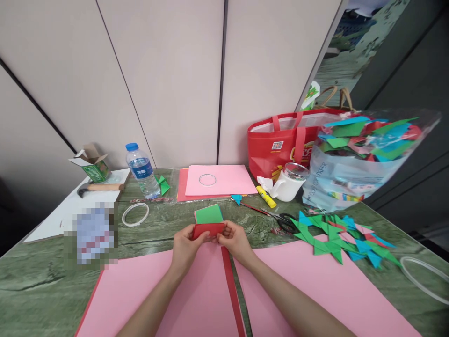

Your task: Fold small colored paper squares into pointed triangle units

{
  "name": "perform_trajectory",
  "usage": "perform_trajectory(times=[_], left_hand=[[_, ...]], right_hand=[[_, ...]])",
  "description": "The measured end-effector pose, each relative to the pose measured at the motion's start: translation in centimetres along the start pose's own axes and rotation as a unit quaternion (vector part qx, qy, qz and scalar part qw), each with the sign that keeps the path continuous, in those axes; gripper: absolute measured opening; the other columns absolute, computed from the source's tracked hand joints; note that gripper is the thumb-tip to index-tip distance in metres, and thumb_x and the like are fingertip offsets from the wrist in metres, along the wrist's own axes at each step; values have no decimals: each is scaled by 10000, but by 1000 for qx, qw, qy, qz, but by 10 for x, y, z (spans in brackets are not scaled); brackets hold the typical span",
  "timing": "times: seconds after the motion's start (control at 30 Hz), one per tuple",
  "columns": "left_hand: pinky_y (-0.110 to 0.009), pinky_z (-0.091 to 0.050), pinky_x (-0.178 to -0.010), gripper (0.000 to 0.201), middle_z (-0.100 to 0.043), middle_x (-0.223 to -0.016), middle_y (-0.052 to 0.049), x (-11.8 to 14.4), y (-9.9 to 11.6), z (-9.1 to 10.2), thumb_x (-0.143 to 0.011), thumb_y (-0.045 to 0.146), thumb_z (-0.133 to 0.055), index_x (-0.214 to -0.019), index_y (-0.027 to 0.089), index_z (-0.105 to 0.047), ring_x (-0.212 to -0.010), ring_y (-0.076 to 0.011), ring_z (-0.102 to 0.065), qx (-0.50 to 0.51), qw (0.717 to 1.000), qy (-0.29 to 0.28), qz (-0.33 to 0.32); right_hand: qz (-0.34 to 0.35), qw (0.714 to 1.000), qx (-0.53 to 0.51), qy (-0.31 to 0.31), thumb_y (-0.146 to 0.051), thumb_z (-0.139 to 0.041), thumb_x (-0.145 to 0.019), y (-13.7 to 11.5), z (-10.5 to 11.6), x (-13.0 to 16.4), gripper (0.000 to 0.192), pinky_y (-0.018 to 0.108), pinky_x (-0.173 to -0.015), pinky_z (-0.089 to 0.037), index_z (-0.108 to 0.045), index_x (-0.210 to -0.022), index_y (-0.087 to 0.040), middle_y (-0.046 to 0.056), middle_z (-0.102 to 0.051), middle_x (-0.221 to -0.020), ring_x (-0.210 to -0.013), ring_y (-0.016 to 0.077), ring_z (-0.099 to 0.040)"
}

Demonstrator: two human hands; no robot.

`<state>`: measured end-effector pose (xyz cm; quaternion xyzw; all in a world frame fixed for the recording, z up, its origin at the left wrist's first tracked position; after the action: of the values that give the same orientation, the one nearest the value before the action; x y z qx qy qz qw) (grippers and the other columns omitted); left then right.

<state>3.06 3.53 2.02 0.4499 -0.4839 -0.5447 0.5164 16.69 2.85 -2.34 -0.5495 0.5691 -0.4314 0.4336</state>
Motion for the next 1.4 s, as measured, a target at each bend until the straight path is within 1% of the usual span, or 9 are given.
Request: perform_trajectory(times=[0.1, 0.2, 0.33, 0.43, 0.53, 0.7, 0.83, 1.0, 1.4], left_hand=[[-285, -511, -616, 186, -678, -673, -20, -4, -1, 5, -584, 246, -680, -717, 124, -633, -629, -185, -629, 51, 999, 10, 12], [-283, -512, -610, 196, -673, -649, -13, -6, 0, 10, -590, 245, -682, -734, 123, -628, -612, -185, -633, 46, 999, 26, 0], [-283, -519, -604, 182, -670, -651, -9, -5, -3, 4, -586, 232, -680, -726, 122, -644, -622, -183, -628, 45, 999, -7, 12], [-284, -521, -608, 194, -680, -670, -20, -3, -4, -3, -576, 224, -685, -738, 121, -656, -640, -192, -631, 45, 998, -26, 21], [-294, -524, -631, 227, -689, -694, -35, -2, -6, -6, -575, 231, -693, -766, 116, -654, -666, -203, -639, 69, 996, -45, 42], [-329, -516, -729, 297, -701, -811, -56, -4, -12, -7, -591, 233, -703, -855, 118, -632, -731, -199, -645, 152, 983, -80, 71], [-336, -504, -766, 338, -699, -861, -77, -4, -14, -10, -587, 225, -711, -895, 112, -629, -769, -204, -643, 172, 975, -112, 84], [-325, -503, -779, 330, -701, -863, -76, -4, -16, -10, -591, 227, -712, -890, 106, -639, -786, -203, -643, 181, 973, -107, 92], [-357, -496, -797, 286, -708, -837, -74, -3, -20, -11, -588, 247, -713, -830, 105, -655, -780, -216, -651, 201, 967, -107, 116]], right_hand=[[4, 1000, -5, 24, -114, -548, -587, -2, 6, -2, 112, 267, -567, -514, -527, -685, -164, -15, -618, -601, -534, 132, -609], [29, 998, -25, 59, -181, -579, -621, -11, 13, -2, 91, 275, -569, -520, -522, -691, -174, -15, -606, -618, -574, 135, -604], [55, 994, -14, 88, -328, -562, -708, -19, 17, -2, 166, 270, -563, -508, -546, -776, -178, 12, -605, -703, -646, 148, -593], [65, 993, 35, 88, -313, -624, -668, -20, 16, -2, 185, 256, -603, -479, -573, -776, -171, 17, -609, -721, -675, 148, -580], [75, 991, 68, 85, -281, -647, -651, -19, 16, -1, 145, 242, -609, -449, -589, -717, -166, 1, -603, -668, -628, 129, -561], [59, 993, 42, 90, -276, -664, -632, -16, 17, -2, 152, 232, -559, -434, -594, -714, -169, -9, -608, -631, -571, 119, -545], [53, 993, 26, 103, -273, -678, -615, -16, 19, -2, 164, 229, -538, -432, -603, -713, -166, -9, -614, -617, -549, 115, -540], [52, 993, 14, 104, -266, -701, -585, -17, 19, -2, 195, 234, -548, -441, -611, -723, -162, -8, -623, -620, -549, 114, -542], [36, 993, 18, 110, -314, -699, -578, -17, 19, -1, 218, 242, -528, -441, -615, -705, -159, -3, -614, -596, -537, 122, -540]])
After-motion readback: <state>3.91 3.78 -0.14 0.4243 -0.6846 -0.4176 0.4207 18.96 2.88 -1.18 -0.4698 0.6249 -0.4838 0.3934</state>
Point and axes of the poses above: each hand's wrist, its own x-axis away from the middle knuckle, its own z-axis out of the back of the hand, y = z × x, the point moved 5 cm from there along -x, towards the middle knuckle
